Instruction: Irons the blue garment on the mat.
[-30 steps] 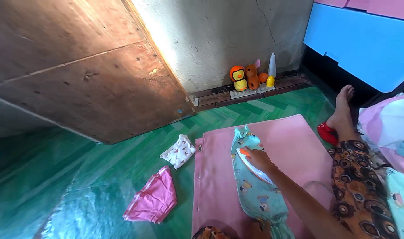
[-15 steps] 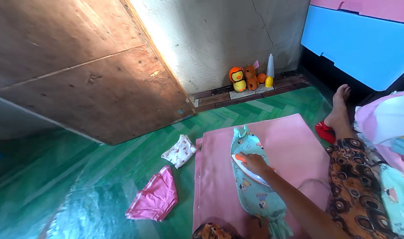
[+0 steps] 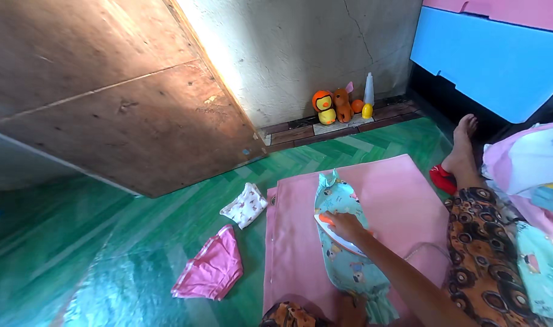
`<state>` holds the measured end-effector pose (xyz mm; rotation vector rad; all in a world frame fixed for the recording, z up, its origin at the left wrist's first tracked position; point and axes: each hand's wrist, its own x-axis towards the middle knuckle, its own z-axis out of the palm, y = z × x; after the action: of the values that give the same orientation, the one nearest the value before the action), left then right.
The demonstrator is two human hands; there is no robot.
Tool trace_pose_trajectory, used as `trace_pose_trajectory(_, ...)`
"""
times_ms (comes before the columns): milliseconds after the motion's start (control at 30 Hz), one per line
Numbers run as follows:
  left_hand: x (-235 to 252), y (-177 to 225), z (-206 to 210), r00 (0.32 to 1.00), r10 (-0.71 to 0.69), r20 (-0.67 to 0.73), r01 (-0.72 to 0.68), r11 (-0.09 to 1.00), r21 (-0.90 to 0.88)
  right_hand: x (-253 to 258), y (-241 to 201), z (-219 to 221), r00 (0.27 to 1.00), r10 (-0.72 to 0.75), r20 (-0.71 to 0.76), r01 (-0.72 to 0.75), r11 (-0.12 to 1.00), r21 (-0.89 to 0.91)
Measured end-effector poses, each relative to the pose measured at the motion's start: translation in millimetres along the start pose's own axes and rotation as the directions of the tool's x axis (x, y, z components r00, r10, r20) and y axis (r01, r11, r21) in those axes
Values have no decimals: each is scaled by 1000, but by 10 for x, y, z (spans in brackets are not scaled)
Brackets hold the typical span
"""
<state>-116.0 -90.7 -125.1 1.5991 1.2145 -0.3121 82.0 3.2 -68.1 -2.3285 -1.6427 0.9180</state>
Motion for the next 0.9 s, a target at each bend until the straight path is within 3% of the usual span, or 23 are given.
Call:
trace_pose_trajectory(467,22,-40,7,1000,21,-7,-21,1000,12,-137,-74,63,998,-42,51,43,999,-19)
trace_pose_trajectory(900,21,-13,-19,999,32,5,-32,998,50,-485,-30,230,967,-230,111,237,970,-60)
